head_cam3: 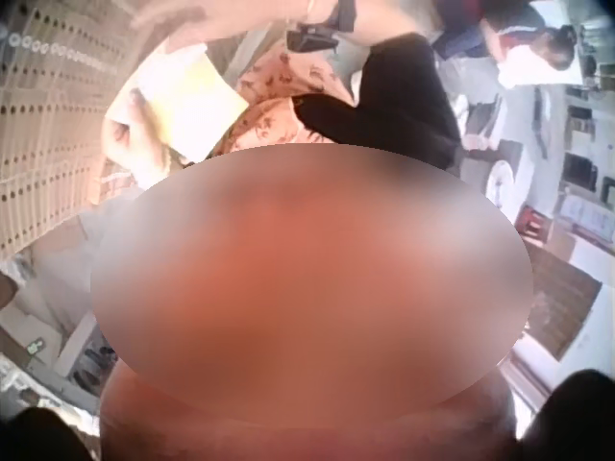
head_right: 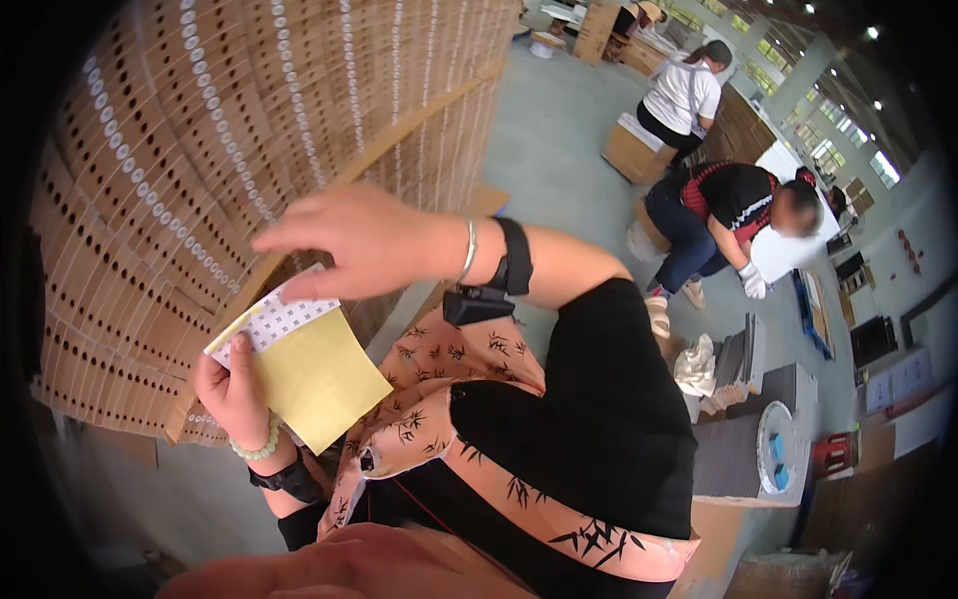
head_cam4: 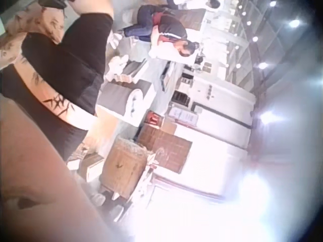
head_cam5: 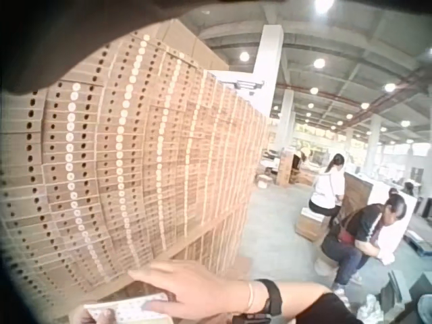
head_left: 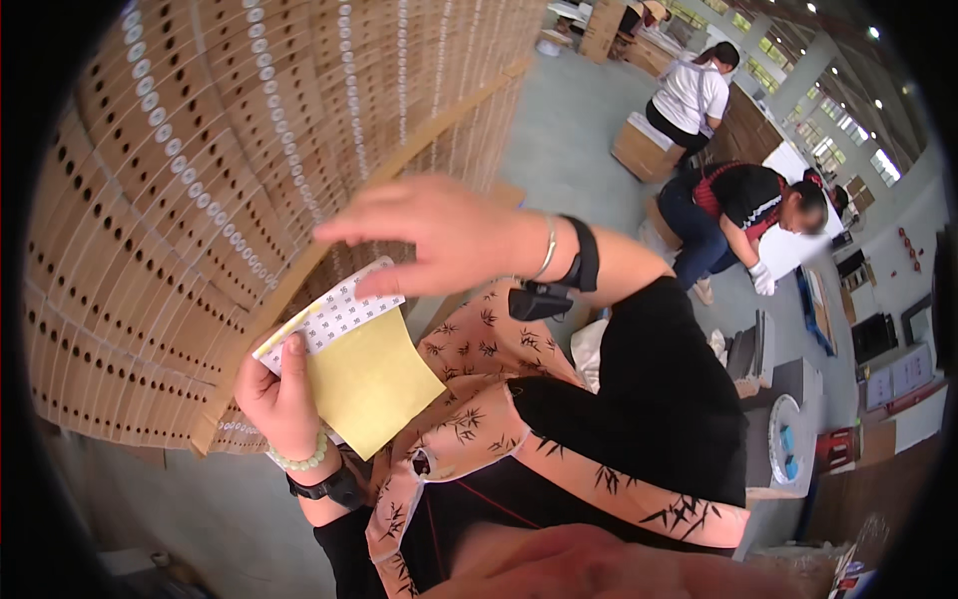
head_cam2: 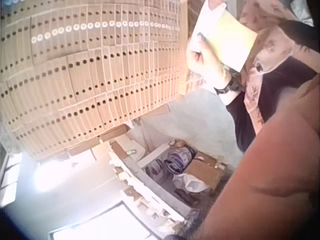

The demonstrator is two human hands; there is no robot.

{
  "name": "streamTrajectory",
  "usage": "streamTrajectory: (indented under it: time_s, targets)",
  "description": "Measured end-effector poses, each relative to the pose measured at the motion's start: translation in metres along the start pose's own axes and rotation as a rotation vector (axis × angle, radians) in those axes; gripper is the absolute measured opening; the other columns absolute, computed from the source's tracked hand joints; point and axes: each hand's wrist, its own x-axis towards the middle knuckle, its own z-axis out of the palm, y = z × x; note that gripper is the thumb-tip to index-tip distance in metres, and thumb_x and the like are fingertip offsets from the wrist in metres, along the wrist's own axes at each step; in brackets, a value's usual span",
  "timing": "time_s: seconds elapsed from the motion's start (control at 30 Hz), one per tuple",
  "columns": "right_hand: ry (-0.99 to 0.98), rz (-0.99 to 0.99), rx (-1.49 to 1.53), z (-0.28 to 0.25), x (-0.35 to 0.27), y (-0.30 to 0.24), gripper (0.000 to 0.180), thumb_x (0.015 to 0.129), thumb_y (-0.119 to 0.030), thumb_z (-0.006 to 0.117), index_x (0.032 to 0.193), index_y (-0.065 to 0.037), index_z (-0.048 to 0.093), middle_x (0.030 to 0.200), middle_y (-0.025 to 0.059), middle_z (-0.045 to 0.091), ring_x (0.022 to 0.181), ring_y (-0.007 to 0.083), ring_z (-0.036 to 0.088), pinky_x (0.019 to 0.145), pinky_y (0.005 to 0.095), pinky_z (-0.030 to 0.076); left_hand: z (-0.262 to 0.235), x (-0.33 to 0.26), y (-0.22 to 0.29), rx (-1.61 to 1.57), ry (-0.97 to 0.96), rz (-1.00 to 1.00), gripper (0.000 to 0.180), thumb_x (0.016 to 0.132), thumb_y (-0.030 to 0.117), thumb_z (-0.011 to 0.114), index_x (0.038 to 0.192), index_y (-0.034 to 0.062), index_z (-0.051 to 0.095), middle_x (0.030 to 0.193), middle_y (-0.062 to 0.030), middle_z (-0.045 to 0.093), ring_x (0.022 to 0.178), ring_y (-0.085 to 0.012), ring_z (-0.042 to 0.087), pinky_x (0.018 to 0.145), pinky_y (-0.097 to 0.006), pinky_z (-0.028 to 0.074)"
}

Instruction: Peeling numbered circular stickers from a sheet and applying them to a wooden slatted structure.

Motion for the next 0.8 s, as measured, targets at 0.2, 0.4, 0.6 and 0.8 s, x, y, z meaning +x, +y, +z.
streamTrajectory:
  time_s: [0.2, 0.4, 0.6, 0.8]
  targets:
    - [-0.119, 0.579, 0.410, 0.061, -0.095, 0.025, 0.030, 0.083, -0.026, 0.068, 0.103, -0.004, 0.064, 0.089, 0.0140, 0.066, 0.082, 0.0284, 0.063, 0.072, 0.0371, 0.049, 0.023, 0.001, -0.060, 0.051, -0.228, -0.102, 0.015, 0.095, 0.010, 0.060, 0.099, -0.0043, 0.065, 0.085, -0.0001, 0.065, 0.073, -0.0041, 0.053, 0.064, -0.018, 0.041]
    - [0.188, 1.273, 0.984, 0.148, -0.211, 0.092, 0.032, 0.084, -0.021, 0.068, 0.103, 0.004, 0.062, 0.089, 0.0097, 0.067, 0.082, 0.0206, 0.062, 0.072, 0.0342, 0.049, 0.033, -0.015, -0.164, 0.137, -0.404, -0.453, 0.024, 0.096, 0.013, 0.057, 0.110, -0.0050, 0.060, 0.092, -0.0042, 0.065, 0.077, -0.0069, 0.057, 0.068, -0.022, 0.047]
    - [0.087, 1.208, 0.850, 0.188, -0.272, 0.089, 0.038, 0.086, -0.023, 0.066, 0.109, 0.007, 0.060, 0.099, 0.0134, 0.067, 0.091, 0.0194, 0.061, 0.079, 0.0317, 0.048, -0.019, -0.052, -0.267, 0.352, -0.401, -0.840, 0.030, 0.095, 0.024, 0.060, 0.107, -0.0026, 0.063, 0.089, -0.0065, 0.067, 0.071, -0.0119, 0.061, 0.063, -0.024, 0.050]
    - [0.017, 1.130, 0.844, 0.205, -0.270, 0.096, 0.036, 0.082, -0.024, 0.065, 0.107, 0.003, 0.063, 0.094, 0.0160, 0.067, 0.087, 0.0230, 0.064, 0.077, 0.0326, 0.049, -0.050, -0.073, -0.294, 0.673, -0.525, -1.169, 0.035, 0.092, 0.027, 0.059, 0.110, -0.0019, 0.063, 0.097, -0.0132, 0.069, 0.074, -0.0185, 0.065, 0.063, -0.029, 0.053]
